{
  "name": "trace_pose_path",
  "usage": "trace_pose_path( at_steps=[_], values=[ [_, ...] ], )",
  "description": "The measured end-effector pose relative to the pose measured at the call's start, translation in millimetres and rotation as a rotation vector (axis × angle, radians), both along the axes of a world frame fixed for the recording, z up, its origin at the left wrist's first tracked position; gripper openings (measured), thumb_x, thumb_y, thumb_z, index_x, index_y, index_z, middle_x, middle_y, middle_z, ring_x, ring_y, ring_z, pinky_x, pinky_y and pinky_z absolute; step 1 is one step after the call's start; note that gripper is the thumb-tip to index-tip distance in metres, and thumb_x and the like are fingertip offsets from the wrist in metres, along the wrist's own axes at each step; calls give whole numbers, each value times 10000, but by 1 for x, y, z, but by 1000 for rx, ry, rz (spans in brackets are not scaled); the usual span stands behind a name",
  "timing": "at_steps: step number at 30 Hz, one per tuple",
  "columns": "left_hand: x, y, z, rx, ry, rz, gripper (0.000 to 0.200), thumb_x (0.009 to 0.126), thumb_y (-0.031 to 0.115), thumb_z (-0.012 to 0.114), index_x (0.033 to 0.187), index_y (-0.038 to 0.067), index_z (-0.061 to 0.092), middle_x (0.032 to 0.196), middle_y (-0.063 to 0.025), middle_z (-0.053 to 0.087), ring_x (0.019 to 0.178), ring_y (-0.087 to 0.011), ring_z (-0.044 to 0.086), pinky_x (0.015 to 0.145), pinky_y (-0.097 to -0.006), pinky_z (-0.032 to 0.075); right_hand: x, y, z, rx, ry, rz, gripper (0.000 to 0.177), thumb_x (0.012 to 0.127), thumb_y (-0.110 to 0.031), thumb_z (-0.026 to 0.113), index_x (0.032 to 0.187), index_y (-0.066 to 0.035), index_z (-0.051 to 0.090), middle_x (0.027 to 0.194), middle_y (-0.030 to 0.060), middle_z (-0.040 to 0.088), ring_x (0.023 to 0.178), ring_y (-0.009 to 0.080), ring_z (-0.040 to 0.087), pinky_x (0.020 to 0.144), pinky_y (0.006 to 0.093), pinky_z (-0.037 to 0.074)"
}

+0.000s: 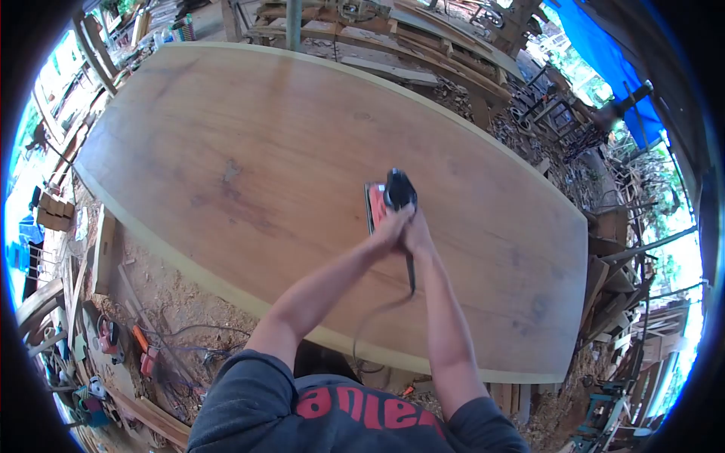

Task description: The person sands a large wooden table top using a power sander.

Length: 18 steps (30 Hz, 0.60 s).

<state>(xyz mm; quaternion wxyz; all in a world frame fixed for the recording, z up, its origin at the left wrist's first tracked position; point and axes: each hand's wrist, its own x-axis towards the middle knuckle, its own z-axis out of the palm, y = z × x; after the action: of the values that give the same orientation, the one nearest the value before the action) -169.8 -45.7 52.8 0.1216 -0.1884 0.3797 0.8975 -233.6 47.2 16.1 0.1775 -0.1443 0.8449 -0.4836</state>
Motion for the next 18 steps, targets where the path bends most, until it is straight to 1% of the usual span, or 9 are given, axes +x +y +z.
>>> trace_pose_path(
  at_steps=[3, 4, 6, 8, 9, 10, 12, 16, 18],
  values=[
    [103, 39, 2, -95, -17, 36, 398, 921, 424, 521, 1044, 47, 559, 965, -52, 583, 923, -147, 543, 784, -341, 473, 119, 36, 26, -360, -184, -15, 399, 885, -227, 607, 1185, -3, 470, 1065, 130, 630, 994, 175, 580, 852, 346, 482],
    [135, 52, -3, -175, -26, 33, 404, 917, 440, 527, 992, 46, 572, 897, -46, 585, 867, -147, 551, 765, -333, 471, 151, 53, 18, -442, -274, -50, 376, 884, -184, 612, 1184, -11, 464, 1065, 114, 627, 979, 169, 580, 836, 342, 494],
    [198, 69, 1, -270, 55, 25, 446, 923, 428, 513, 1070, 11, 567, 920, -79, 599, 868, -153, 557, 764, -333, 468, 221, 62, 57, -521, -438, -160, 390, 872, -132, 621, 1204, -17, 450, 1090, 111, 610, 976, 184, 583, 841, 341, 496],
    [240, 82, 0, -259, 31, 88, 475, 923, 427, 507, 1133, 4, 558, 928, -82, 608, 876, -156, 569, 752, -328, 469, 260, 70, 79, -139, -96, -8, 459, 835, -146, 666, 1225, -24, 457, 1078, 112, 609, 978, 189, 590, 827, 333, 493],
    [249, 83, -3, -238, 83, 149, 497, 915, 444, 511, 1149, 8, 552, 928, -83, 608, 874, -157, 574, 739, -325, 472, 262, 68, 77, -146, -91, 5, 459, 835, -146, 666, 1225, -24, 457, 1078, 112, 609, 978, 189, 590, 827, 333, 493],
    [245, 71, 3, -244, 84, 159, 497, 915, 444, 511, 1149, 8, 552, 928, -83, 608, 874, -157, 574, 739, -325, 472, 265, 68, 72, -204, -147, -13, 470, 824, -154, 680, 1220, -24, 463, 1077, 111, 609, 974, 187, 592, 821, 329, 494],
    [235, 46, 14, -210, -59, -161, 517, 892, 461, 531, 1163, 21, 541, 940, -84, 610, 870, -163, 584, 726, -312, 474, 260, 50, 75, -277, -256, -82, 448, 827, -160, 683, 1203, -24, 481, 1071, 99, 611, 961, 176, 593, 814, 324, 495],
    [170, 1, 9, -244, -71, -69, 514, 866, 453, 557, 1169, 39, 536, 939, -95, 605, 840, -168, 588, 668, -319, 481, 200, -9, 84, -254, -297, -114, 406, 846, -153, 662, 1196, -33, 493, 1058, 82, 610, 935, 161, 593, 769, 309, 506],
    [118, -33, 1, -257, 8, 12, 513, 864, 451, 559, 1167, 37, 535, 940, -102, 601, 828, -174, 587, 652, -328, 482, 153, -51, 87, -241, -346, -113, 308, 889, -172, 609, 1159, -52, 523, 951, 49, 608, 826, 122, 592, 643, 272, 505]
  ],
)
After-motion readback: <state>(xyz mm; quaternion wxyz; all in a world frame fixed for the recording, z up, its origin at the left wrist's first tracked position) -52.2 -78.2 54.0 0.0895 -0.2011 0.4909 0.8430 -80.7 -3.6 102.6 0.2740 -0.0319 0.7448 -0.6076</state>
